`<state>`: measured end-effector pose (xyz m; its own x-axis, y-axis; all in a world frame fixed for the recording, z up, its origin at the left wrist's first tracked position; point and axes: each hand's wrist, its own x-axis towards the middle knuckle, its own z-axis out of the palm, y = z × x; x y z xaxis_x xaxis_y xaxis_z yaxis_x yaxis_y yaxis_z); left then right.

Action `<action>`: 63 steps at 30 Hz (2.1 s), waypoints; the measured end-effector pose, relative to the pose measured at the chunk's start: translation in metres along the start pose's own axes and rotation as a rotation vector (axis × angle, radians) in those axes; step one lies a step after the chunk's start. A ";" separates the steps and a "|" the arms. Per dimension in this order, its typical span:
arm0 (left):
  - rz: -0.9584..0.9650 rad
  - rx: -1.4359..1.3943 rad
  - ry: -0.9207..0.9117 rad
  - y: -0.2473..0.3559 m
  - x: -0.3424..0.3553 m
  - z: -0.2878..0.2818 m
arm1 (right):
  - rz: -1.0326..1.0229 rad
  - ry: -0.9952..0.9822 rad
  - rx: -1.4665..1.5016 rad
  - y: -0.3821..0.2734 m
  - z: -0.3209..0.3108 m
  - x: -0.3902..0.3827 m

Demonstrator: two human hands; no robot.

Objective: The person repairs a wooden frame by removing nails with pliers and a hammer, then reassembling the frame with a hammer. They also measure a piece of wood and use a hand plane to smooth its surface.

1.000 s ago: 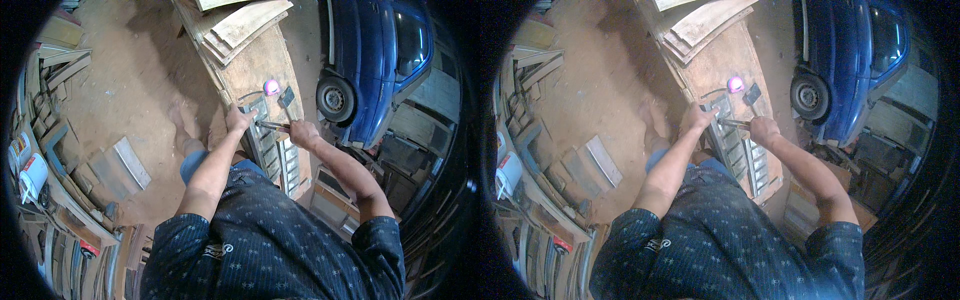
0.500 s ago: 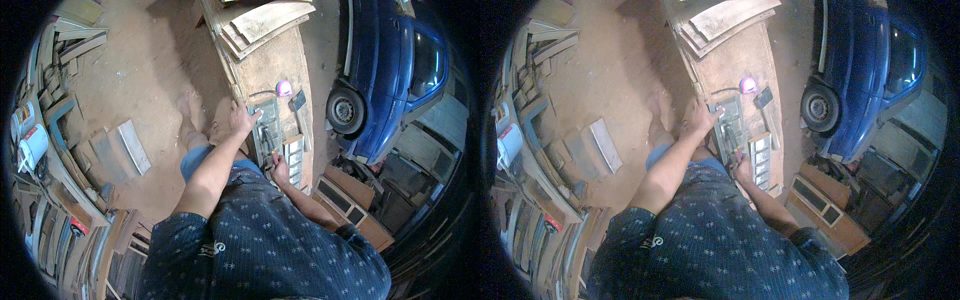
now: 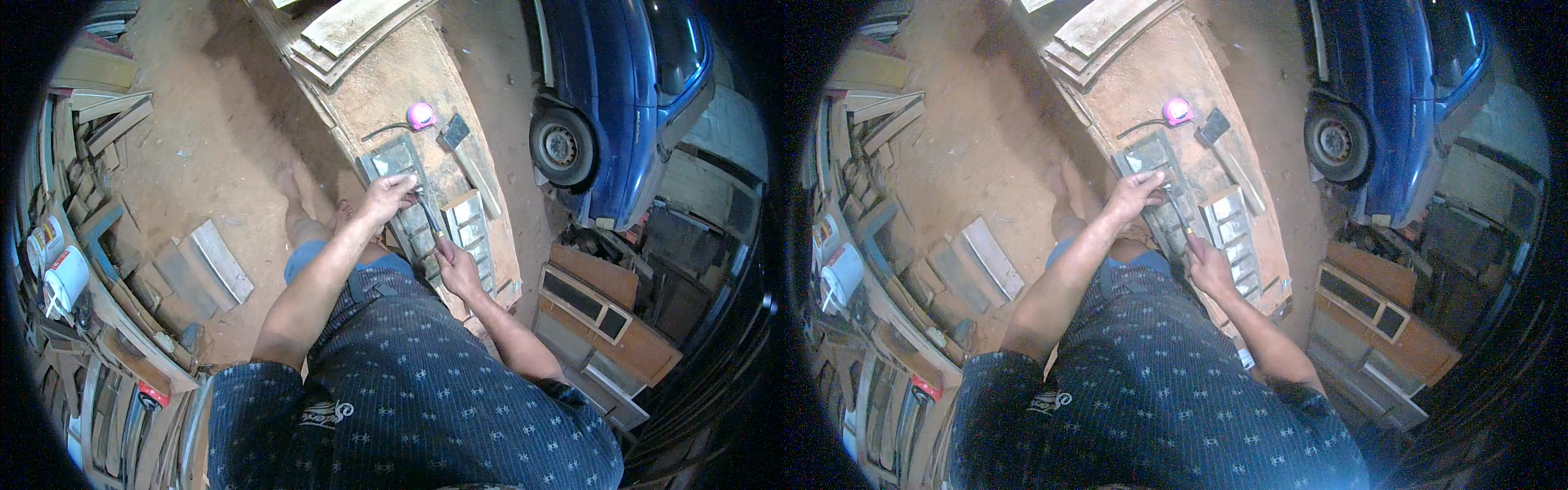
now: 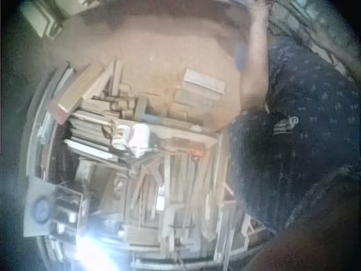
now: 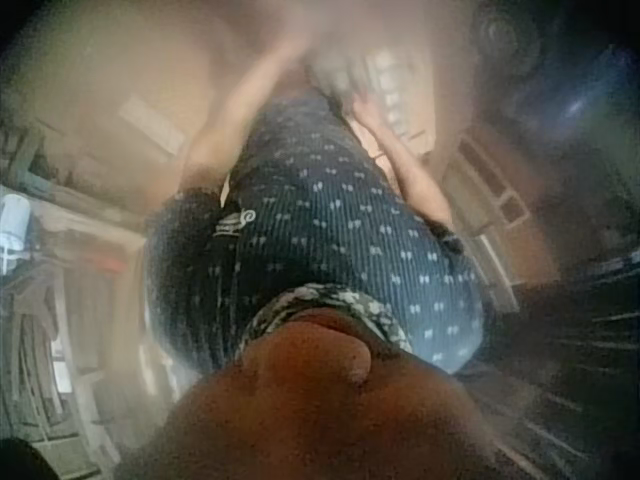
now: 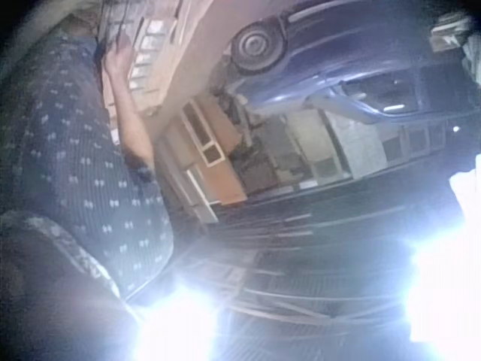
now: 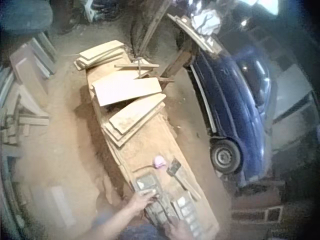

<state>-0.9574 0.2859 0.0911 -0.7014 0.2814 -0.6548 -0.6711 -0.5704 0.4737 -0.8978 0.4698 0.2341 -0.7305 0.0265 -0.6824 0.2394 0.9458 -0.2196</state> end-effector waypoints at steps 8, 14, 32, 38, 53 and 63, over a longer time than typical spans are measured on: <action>0.119 0.111 0.251 -0.019 0.014 -0.028 | 0.011 -0.373 -0.013 0.006 -0.041 0.007; 0.012 0.825 0.482 -0.012 0.007 -0.047 | 0.198 -0.609 -0.347 -0.019 -0.059 0.040; -0.007 0.806 0.442 -0.030 0.035 -0.059 | 0.385 -0.745 -1.022 -0.156 -0.034 0.083; 0.009 0.747 0.406 -0.037 0.041 -0.061 | 0.269 -1.137 -1.294 -0.159 -0.034 0.118; -0.128 0.879 0.355 -0.011 0.026 -0.071 | 0.000 -0.175 0.149 0.088 0.103 0.011; 0.000 0.856 0.497 -0.020 0.033 -0.046 | 0.061 -0.497 -0.639 -0.055 -0.043 0.046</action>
<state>-0.9563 0.2711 0.0336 -0.6526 -0.1860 -0.7345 -0.7554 0.2355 0.6115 -0.9723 0.4329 0.2449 -0.3226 0.0794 -0.9432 -0.2514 0.9535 0.1663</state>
